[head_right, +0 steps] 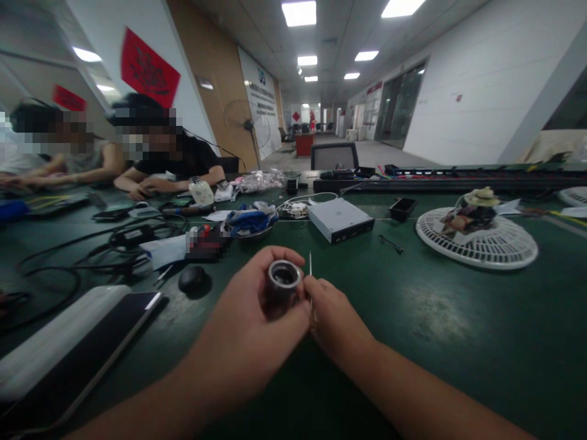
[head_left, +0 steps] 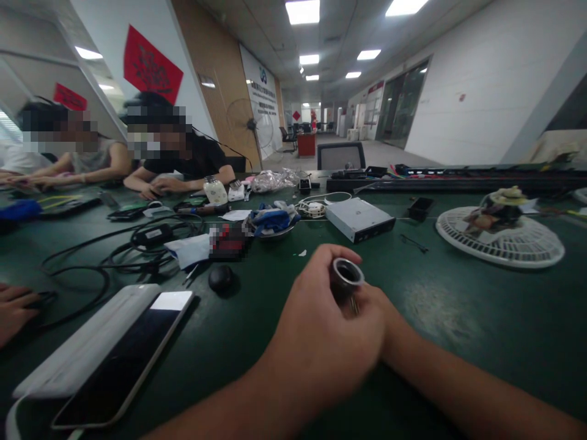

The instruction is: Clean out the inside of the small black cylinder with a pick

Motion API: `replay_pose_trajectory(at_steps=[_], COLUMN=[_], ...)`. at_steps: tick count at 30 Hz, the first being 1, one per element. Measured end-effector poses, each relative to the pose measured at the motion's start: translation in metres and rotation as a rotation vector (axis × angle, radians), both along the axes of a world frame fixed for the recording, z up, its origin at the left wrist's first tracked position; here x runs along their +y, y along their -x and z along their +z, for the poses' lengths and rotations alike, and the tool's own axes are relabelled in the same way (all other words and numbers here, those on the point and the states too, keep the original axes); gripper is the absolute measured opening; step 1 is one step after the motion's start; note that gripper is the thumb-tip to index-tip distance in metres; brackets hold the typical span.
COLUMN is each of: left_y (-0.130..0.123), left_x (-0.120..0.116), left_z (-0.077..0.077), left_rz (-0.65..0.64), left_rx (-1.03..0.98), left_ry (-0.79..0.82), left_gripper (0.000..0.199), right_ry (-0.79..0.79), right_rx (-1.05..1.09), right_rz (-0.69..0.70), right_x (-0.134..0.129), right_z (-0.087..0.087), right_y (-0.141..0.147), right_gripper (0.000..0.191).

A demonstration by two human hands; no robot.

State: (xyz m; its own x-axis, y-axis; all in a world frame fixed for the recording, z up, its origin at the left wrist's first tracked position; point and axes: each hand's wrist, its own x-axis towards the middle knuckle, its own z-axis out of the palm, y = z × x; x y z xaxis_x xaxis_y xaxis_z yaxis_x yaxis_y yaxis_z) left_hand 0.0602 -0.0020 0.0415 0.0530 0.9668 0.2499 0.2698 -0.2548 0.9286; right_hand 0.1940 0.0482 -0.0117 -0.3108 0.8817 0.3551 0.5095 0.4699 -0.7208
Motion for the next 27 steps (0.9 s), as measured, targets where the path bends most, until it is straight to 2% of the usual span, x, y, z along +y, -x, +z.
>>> replay_pose_trajectory(at_steps=[1, 2, 3, 4, 7, 9, 12, 15, 21, 27], left_y=[0.006, 0.013, 0.021, 0.029, 0.046, 0.048, 0.045, 0.042, 0.042, 0.042], left_x=[0.02, 0.036, 0.05, 0.06, 0.075, 0.076, 0.073, 0.072, 0.073, 0.071], left_z=[0.005, 0.003, -0.005, -0.016, -0.048, -0.055, -0.052, -0.048, -0.048, -0.044], left_rz=[0.108, 0.211, 0.287, 0.304, 0.191, 0.127, 0.007, -0.043, -0.139, -0.209], left_rx=[0.068, 0.148, 0.24, 0.334, 0.486, 0.505, 0.551, 0.595, 0.621, 0.579], left_ry=[-0.083, -0.167, -0.23, -0.275, -0.297, -0.302, -0.338, -0.347, -0.383, -0.412], left_gripper=[0.042, 0.046, 0.048, 0.047, 0.046, 0.044, 0.043, 0.046, 0.046, 0.047], right_ry=[0.003, 0.017, 0.04, 0.061, 0.083, 0.084, 0.107, 0.129, 0.146, 0.175], right_rx=[-0.007, -0.017, -0.024, -0.019, 0.083, 0.205, 0.415, 0.547, 0.54, 0.552], right_rz=[0.031, 0.063, 0.088, 0.094, 0.046, -0.012, -0.069, -0.066, -0.043, -0.092], right_x=[0.0, -0.001, -0.001, -0.001, -0.001, 0.001, 0.006, 0.012, 0.012, 0.014], right_z=[0.001, 0.003, 0.004, 0.006, 0.009, 0.008, 0.002, -0.004, -0.003, -0.006], right_y=[0.0, -0.001, -0.001, -0.001, -0.002, -0.003, -0.004, -0.006, -0.007, -0.006], right_gripper=[0.021, 0.02, 0.021, 0.022, 0.027, 0.029, 0.03, 0.032, 0.031, 0.036])
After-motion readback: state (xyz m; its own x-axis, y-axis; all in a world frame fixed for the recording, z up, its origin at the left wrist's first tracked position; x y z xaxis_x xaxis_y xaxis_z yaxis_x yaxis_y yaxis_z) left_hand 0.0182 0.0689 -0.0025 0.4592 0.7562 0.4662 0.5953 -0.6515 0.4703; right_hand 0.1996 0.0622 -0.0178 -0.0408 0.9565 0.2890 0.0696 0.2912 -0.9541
